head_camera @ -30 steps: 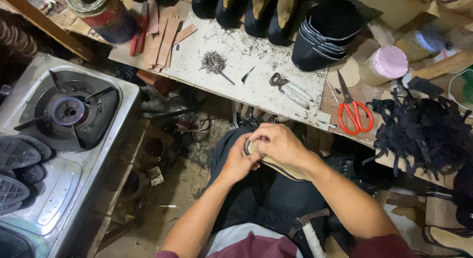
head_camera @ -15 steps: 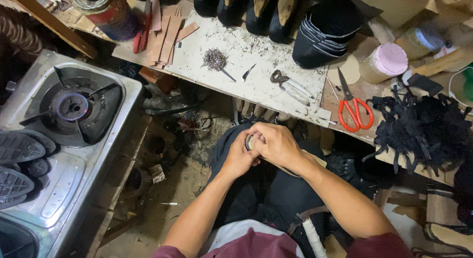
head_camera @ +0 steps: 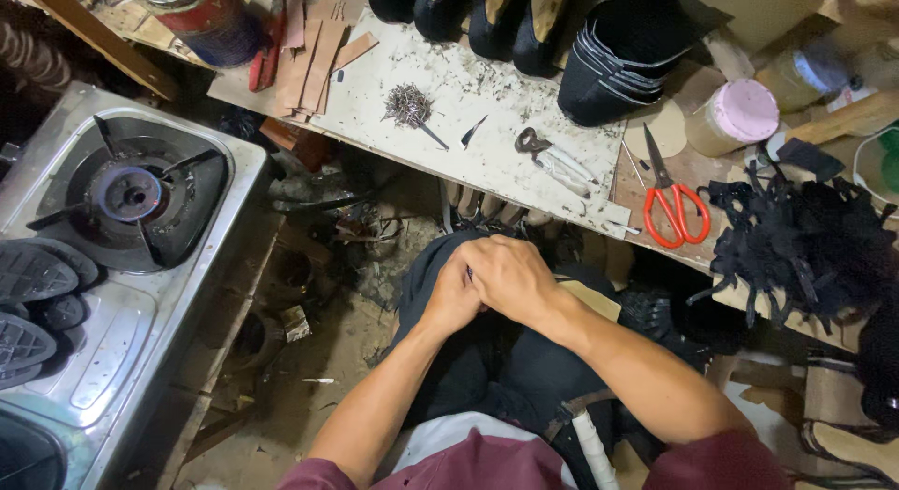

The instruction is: The person sits at a cluttered shoemaking bench and works a shoe upper over a wooden last, pressing and folding the material at the edges. They use scissors to trim excess material, hammer the sole area, and place the lasted shoe on a shelf with other lasts.

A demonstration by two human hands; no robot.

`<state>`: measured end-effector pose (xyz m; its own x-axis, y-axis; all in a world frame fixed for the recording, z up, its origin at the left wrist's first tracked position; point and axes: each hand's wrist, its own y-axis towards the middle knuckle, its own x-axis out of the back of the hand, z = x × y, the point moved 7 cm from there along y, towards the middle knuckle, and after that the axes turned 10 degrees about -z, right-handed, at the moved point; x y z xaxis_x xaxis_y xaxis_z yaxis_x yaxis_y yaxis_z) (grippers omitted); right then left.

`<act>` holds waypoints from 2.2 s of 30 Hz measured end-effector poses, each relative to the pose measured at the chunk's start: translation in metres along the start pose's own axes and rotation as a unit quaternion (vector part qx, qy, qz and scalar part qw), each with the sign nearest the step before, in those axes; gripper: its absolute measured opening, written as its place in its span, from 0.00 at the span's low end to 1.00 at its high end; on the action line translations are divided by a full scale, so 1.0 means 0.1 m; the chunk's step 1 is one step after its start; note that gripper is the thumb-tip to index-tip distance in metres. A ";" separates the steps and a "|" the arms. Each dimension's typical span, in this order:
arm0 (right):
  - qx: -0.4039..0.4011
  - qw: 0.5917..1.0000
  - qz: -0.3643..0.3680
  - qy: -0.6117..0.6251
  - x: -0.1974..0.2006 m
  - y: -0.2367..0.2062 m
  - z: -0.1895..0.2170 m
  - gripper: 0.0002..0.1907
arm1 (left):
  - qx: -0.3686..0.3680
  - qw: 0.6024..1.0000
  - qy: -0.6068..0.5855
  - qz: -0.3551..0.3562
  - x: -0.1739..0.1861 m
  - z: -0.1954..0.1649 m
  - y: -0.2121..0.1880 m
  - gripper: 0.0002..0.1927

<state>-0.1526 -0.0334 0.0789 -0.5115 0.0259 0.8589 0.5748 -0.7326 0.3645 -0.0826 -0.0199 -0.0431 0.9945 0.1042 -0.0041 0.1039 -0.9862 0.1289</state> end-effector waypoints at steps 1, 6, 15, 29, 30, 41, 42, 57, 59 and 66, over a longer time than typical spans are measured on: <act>-0.003 1.000 0.006 0.008 -0.02 0.00 -0.02 0.05 | 0.099 0.995 -0.020 0.016 -0.03 0.09 -0.03 0.17; -0.064 0.993 0.012 0.096 0.03 0.00 -0.16 0.05 | 0.203 0.977 -0.051 0.048 -0.10 0.01 -0.10 0.19; -0.238 0.922 -0.007 0.305 0.08 -0.32 -0.36 0.09 | 0.208 0.973 -0.079 0.055 -0.13 0.05 -0.12 0.25; -0.490 0.859 0.142 -0.039 0.19 -3.40 0.08 0.47 | 0.264 0.961 -0.057 0.050 -0.15 0.05 -0.15 0.32; -0.512 0.845 0.150 -0.007 0.20 -3.47 0.09 0.49 | 0.259 0.963 -0.057 0.052 -0.17 0.05 -0.16 0.32; -0.448 0.844 -0.102 0.276 0.34 -2.06 0.15 0.11 | 0.250 0.965 -0.063 0.056 -0.22 0.14 -0.27 0.31; -0.502 0.795 -0.091 0.329 0.23 -2.04 0.13 0.19 | 0.250 0.964 -0.065 0.060 -0.22 0.15 -0.27 0.31; -0.277 0.782 -0.264 0.491 0.62 -1.40 0.38 0.21 | 0.243 0.965 -0.074 0.061 -0.22 0.21 -0.23 0.28; -0.215 0.822 -0.297 0.436 0.64 -1.38 0.45 0.14 | 0.250 0.965 -0.054 0.058 -0.21 0.23 -0.23 0.29; -0.443 0.801 -0.124 0.383 -0.02 -1.55 0.10 0.18 | 0.241 0.961 -0.113 0.070 -0.27 0.24 -0.21 0.32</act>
<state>-0.2341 0.0869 0.0250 -0.9768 0.0694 0.2027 -0.1107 -0.9735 -0.2002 -0.1115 -0.0054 -0.0697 0.9703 -0.0101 -0.2417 -0.0921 -0.9394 -0.3303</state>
